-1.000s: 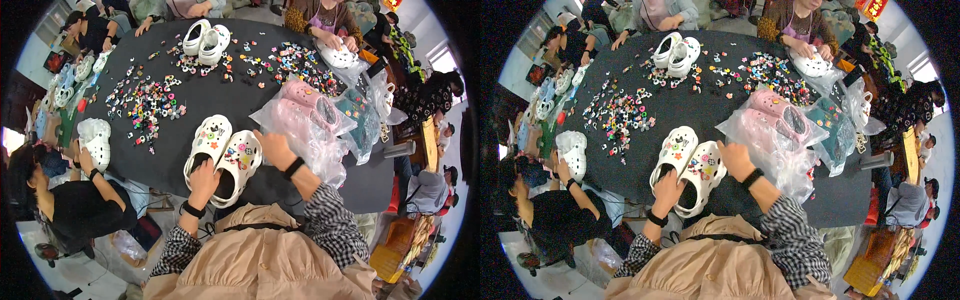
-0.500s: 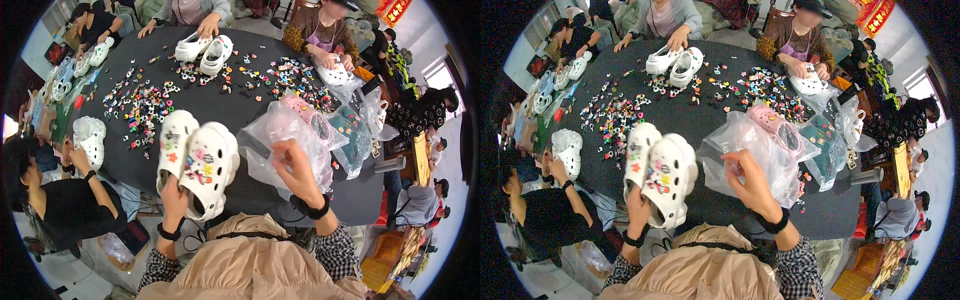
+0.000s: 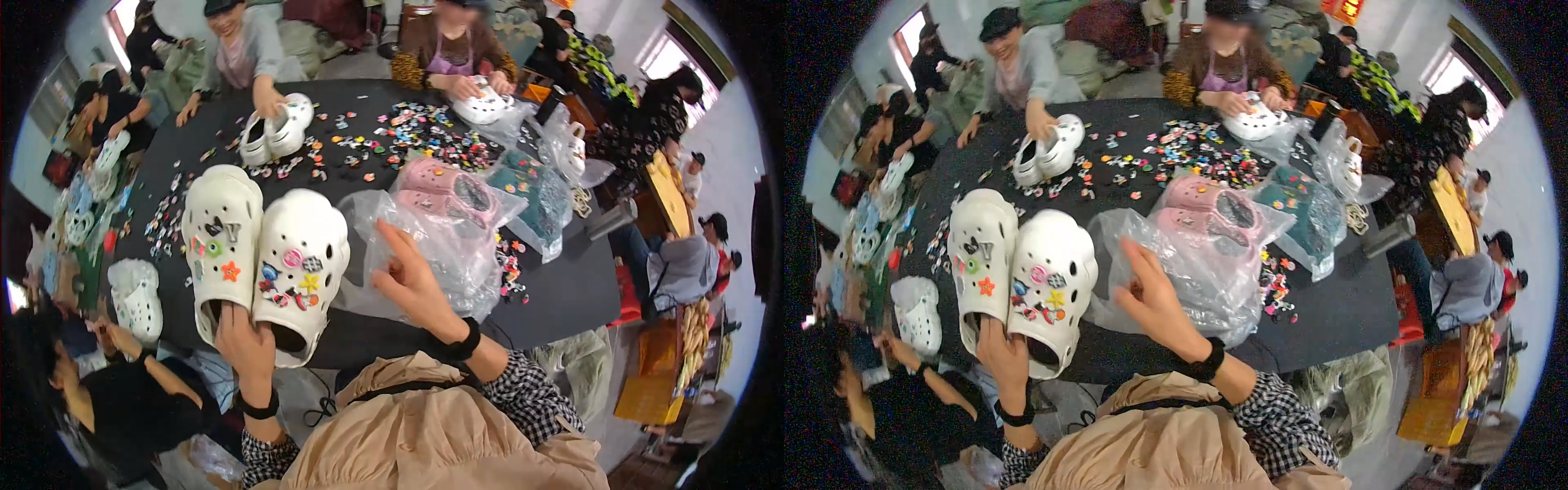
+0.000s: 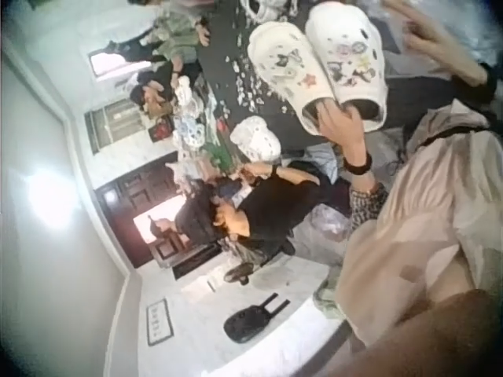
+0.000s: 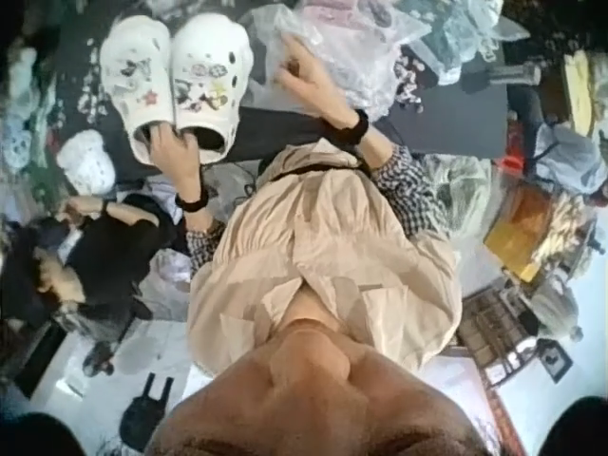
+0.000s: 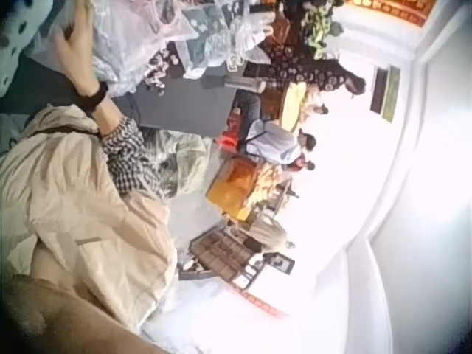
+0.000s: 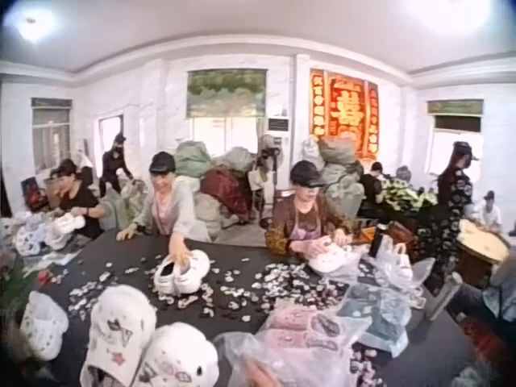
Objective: The recorder is placing decorative charms on rubber clogs and then packaging the shoes into plastic bags and placing them into a sack.
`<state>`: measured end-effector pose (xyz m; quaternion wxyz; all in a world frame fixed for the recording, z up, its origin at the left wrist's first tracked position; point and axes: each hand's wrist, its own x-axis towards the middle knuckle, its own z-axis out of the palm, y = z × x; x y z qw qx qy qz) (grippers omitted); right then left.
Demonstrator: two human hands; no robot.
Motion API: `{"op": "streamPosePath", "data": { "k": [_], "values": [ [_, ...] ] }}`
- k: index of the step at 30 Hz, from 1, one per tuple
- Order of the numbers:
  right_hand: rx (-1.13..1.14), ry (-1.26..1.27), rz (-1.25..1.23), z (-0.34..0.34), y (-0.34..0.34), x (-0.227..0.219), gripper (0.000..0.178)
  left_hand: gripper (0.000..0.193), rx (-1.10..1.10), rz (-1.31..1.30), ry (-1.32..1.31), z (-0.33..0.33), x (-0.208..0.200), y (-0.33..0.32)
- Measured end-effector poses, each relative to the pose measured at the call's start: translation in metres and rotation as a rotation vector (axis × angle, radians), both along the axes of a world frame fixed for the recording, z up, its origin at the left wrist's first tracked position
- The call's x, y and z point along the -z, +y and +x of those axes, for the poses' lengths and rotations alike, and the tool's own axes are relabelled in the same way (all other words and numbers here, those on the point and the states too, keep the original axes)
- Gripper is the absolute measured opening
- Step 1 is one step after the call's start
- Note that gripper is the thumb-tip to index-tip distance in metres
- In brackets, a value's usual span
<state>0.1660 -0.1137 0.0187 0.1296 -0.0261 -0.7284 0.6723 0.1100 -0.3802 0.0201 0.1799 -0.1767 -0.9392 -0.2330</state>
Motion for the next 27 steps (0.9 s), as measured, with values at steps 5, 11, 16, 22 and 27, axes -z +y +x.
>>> {"op": "streamPosePath", "data": {
  "k": [5,11,16,22,27],
  "values": [
    [0.151,0.025,-0.017,-0.01,0.005,0.003,0.07,0.044,0.204,-0.282,0.016,0.0,0.014,0.019],
    [0.201,0.052,0.262,-0.039,-0.003,0.018,0.07,0.039,0.468,-0.345,0.013,0.001,0.03,0.035],
    [0.241,0.121,0.344,-0.058,0.008,0.026,0.067,0.016,0.677,-0.352,0.337,-0.003,0.015,0.047],
    [0.126,0.042,0.764,-0.067,0.01,0.0,0.06,0.018,0.728,-0.803,0.141,0.005,-0.015,0.055],
    [-0.115,-0.096,1.159,-0.073,-0.008,0.01,0.041,0.019,0.894,-0.633,0.186,-0.002,-0.007,0.081]
  ]
}}
